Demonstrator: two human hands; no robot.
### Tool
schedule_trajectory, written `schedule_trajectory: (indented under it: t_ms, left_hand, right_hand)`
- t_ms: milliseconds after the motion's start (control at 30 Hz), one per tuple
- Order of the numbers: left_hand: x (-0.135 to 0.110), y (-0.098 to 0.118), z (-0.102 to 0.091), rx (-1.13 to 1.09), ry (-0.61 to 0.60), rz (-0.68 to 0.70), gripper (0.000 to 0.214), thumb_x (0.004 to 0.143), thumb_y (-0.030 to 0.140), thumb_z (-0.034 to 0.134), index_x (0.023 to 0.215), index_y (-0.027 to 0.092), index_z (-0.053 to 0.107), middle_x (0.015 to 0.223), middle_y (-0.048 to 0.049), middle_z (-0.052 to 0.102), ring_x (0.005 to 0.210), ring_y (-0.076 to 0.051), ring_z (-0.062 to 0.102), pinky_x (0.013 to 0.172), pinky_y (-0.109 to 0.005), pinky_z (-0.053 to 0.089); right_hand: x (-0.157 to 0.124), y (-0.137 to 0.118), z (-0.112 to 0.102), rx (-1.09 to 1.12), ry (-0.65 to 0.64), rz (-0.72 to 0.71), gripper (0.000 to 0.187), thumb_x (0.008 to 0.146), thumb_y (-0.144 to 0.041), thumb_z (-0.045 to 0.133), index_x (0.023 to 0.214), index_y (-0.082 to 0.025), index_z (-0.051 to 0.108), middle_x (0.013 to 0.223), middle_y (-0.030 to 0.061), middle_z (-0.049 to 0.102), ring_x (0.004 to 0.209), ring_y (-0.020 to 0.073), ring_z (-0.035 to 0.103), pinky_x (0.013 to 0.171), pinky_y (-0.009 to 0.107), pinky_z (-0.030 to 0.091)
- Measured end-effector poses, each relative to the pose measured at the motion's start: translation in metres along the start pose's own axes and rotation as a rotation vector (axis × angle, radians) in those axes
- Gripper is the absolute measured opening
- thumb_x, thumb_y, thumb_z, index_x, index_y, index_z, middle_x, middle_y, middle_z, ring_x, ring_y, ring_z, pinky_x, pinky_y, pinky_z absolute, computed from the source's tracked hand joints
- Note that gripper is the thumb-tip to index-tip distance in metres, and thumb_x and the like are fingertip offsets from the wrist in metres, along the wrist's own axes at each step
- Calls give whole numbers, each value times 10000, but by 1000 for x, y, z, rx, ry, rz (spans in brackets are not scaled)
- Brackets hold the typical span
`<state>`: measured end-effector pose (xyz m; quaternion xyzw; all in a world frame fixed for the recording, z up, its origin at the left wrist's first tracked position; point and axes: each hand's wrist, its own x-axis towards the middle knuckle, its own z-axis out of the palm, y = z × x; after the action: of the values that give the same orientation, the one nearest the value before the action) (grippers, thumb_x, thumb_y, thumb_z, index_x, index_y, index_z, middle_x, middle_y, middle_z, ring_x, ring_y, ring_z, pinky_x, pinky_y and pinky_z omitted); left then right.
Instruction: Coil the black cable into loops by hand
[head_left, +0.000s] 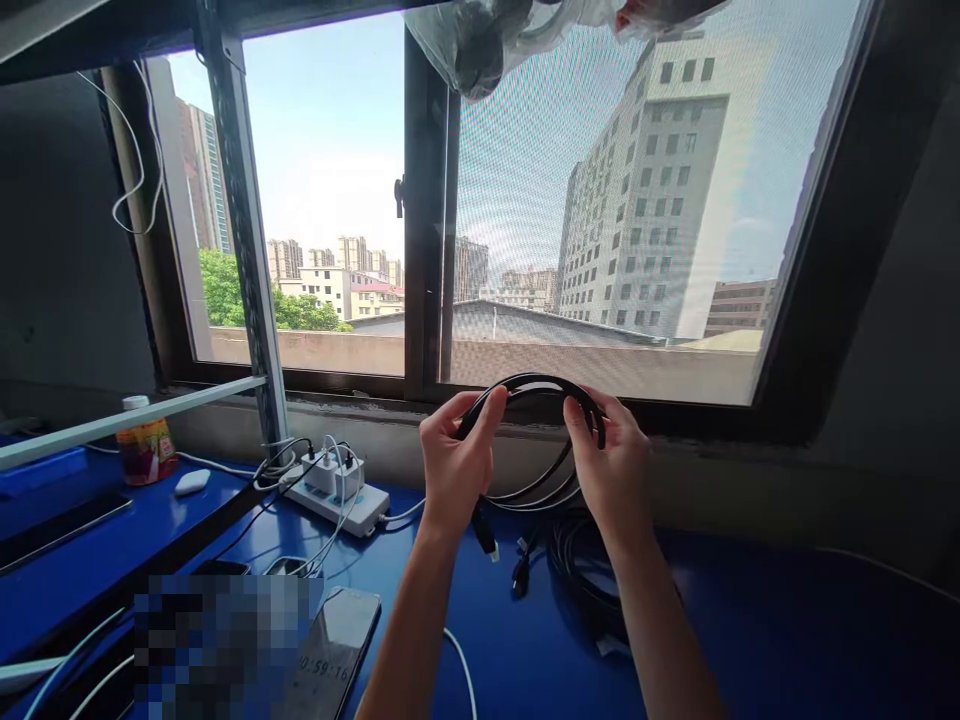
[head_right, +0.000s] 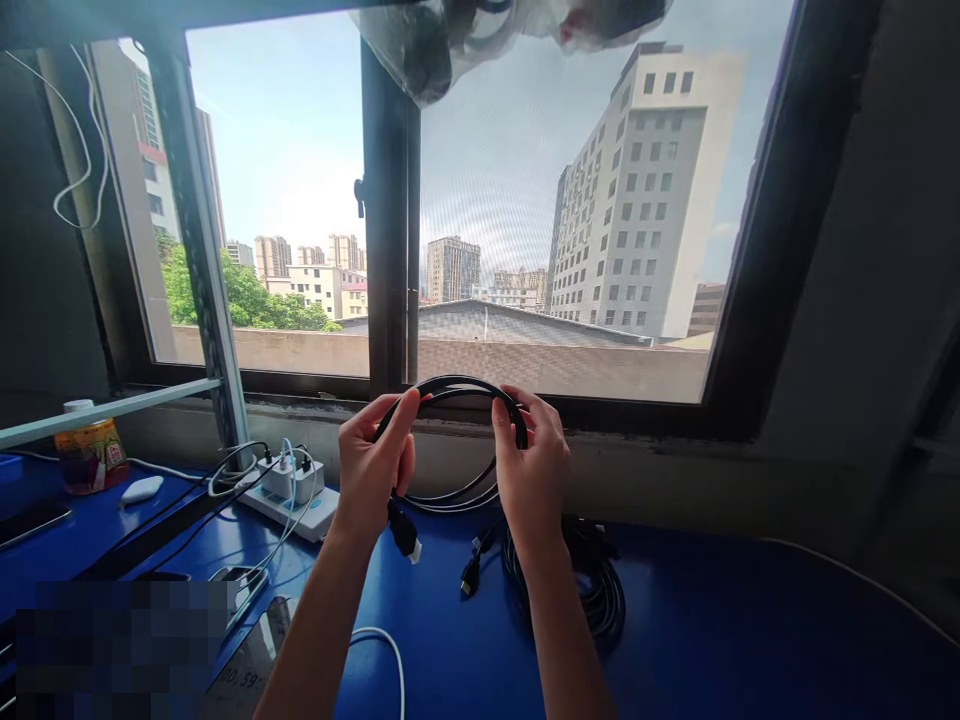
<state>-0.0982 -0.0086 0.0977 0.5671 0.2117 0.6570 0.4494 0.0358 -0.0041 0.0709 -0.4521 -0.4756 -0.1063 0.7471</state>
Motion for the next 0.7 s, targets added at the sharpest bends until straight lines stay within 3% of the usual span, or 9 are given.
schedule_trajectory:
  t_ms: [133, 333, 700]
  left_hand:
    - [-1, 1, 4, 4, -4, -3, 438, 675, 599, 698, 660, 175, 589, 285, 96, 336, 238, -33, 219, 282, -191, 111]
    - [0, 0, 2, 35, 37, 24, 410, 674, 566, 706, 644, 171, 601, 287, 94, 335, 236, -33, 225, 286, -197, 103]
    - [7, -3, -10, 21, 90, 28, 463, 667, 627, 684, 608, 169, 648, 287, 78, 317, 240, -48, 242, 290, -225, 126]
  right_hand:
    - [-2, 3, 3, 11, -4, 43, 460, 791, -621, 554, 887, -186, 669, 897, 93, 674, 790, 197, 635, 665, 314, 530]
    - [1, 1, 1, 26, 17, 88, 510, 732, -650, 596, 890, -171, 670, 921, 104, 680, 804, 205, 637, 716, 342, 528]
    - [4, -21, -11, -48, 94, 92, 524, 619, -682, 688, 764, -180, 716, 776, 71, 664, 659, 178, 597, 647, 320, 503]
